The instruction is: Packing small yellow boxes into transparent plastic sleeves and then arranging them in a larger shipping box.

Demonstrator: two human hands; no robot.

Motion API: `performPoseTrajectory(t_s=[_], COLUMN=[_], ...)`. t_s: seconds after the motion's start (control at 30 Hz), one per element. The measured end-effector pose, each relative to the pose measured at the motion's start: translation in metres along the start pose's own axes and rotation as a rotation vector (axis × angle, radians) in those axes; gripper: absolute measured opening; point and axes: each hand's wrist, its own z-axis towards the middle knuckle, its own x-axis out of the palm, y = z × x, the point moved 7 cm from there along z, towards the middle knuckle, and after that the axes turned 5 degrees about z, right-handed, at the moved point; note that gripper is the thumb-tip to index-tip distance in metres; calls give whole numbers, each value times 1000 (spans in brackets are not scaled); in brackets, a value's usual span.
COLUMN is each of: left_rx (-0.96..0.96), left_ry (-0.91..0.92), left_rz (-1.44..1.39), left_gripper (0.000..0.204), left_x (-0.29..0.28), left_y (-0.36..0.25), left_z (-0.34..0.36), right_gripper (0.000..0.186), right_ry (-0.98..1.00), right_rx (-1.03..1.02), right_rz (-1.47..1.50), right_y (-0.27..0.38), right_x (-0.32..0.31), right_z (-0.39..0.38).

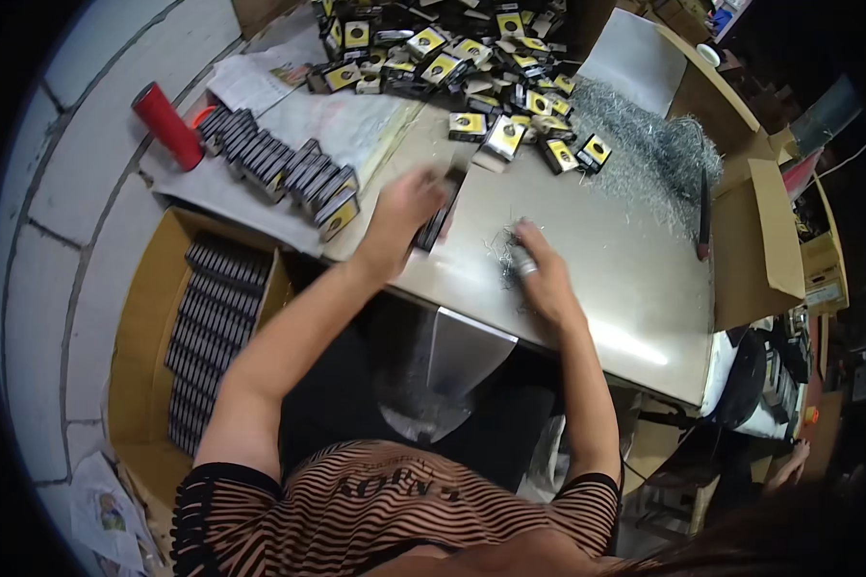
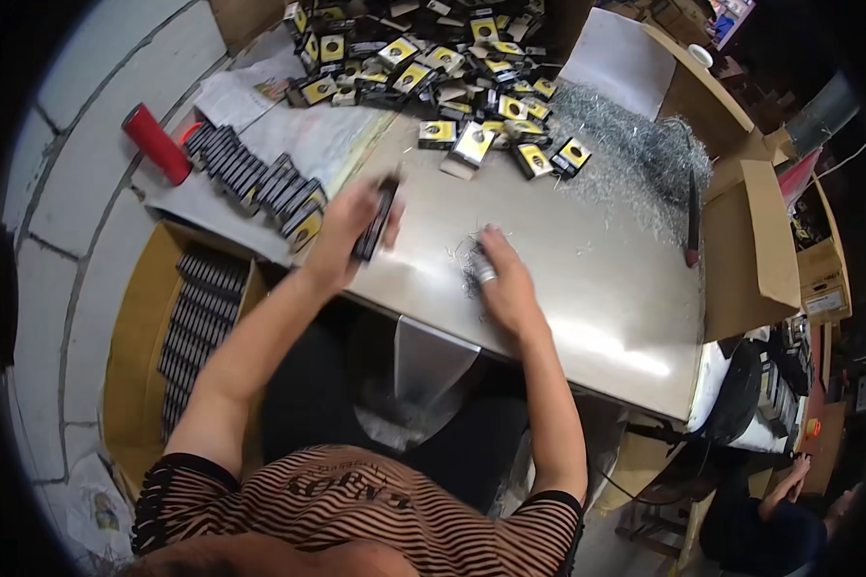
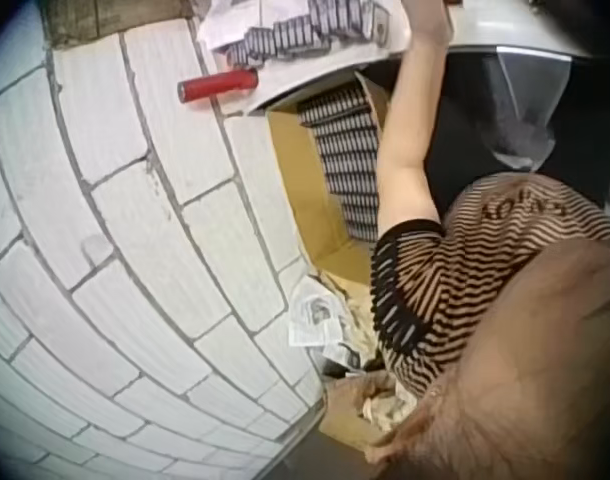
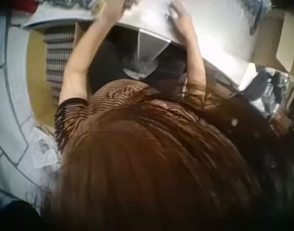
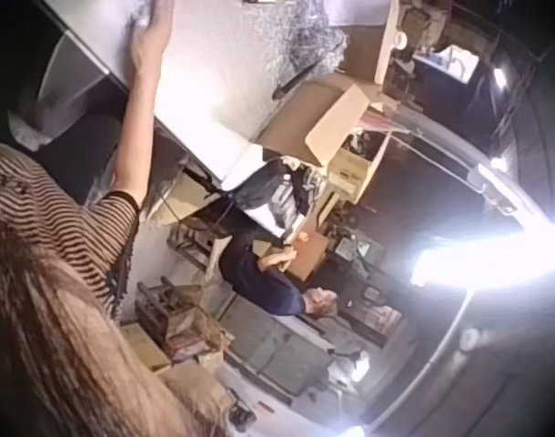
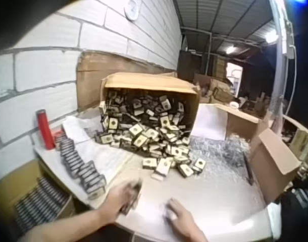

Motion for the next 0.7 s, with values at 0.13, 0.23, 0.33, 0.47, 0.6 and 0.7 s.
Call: performPoseTrajectory(t_s=[0.13, 0.23, 0.33, 0.47, 0.6, 0.7], left_rx=[-260, -582, -609, -561, -906, -934], left_ry=[-156, -133, 208, 460, 236, 153], left_rz=[-148, 34, 326, 425, 39, -63], left_gripper=[39, 35, 28, 26, 33, 41], left_x=[-25, -48, -21, 28, 34, 35], left_y=[37, 119, 194, 226, 230, 229], left_z=[-161, -226, -247, -244, -258, -267], right_gripper=[40, 38, 38, 49, 57, 54], right_ry=[-202, -253, -169, -104, -222, -167], right_rx=[39, 12, -57, -177, -90, -92], right_rz=[263, 76, -100, -379, -535, -445], right_y=[-22, -40, 17, 45, 73, 108], right_x=[-28, -24, 21, 84, 92, 73], right_z=[-61, -68, -49, -54, -113, -141])
